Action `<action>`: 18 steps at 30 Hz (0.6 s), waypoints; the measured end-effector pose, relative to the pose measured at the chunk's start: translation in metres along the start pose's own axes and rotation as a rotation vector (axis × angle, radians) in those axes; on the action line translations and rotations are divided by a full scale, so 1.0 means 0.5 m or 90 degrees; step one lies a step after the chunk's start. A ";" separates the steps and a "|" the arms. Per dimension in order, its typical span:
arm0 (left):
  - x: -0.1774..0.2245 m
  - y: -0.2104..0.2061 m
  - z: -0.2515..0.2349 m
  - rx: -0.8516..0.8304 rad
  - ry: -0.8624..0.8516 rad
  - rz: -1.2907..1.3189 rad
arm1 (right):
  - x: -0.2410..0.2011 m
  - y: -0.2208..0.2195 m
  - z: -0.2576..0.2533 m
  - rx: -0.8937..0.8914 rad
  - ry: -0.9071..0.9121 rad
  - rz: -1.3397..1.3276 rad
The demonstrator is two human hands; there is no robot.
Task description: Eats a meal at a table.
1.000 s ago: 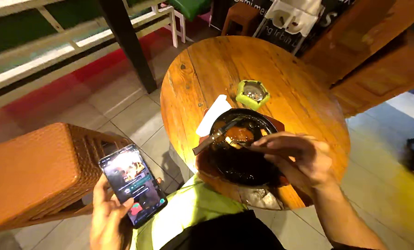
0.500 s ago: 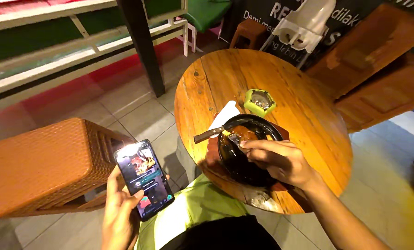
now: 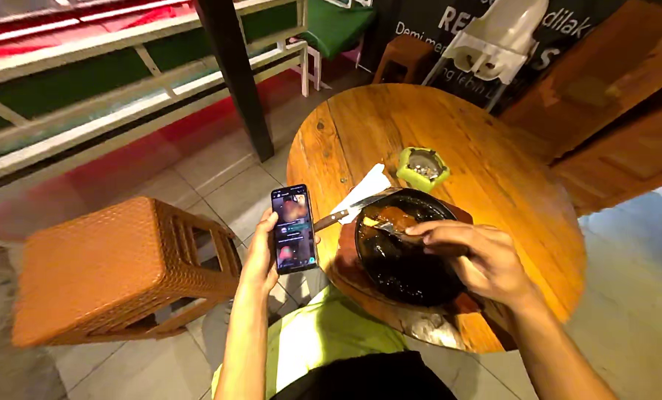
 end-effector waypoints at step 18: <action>0.076 -0.097 0.024 0.046 -0.056 -0.274 | -0.018 0.004 0.000 -0.103 -0.056 -0.091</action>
Point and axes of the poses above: each hand's wrist, its own z-axis away from the middle knuckle, its own y-axis out of the back of the hand, x = y × z, the point moved 5 cm from there along -z, towards the middle knuckle, and after that the axes turned 2 degrees about x, right-handed, at the moved point
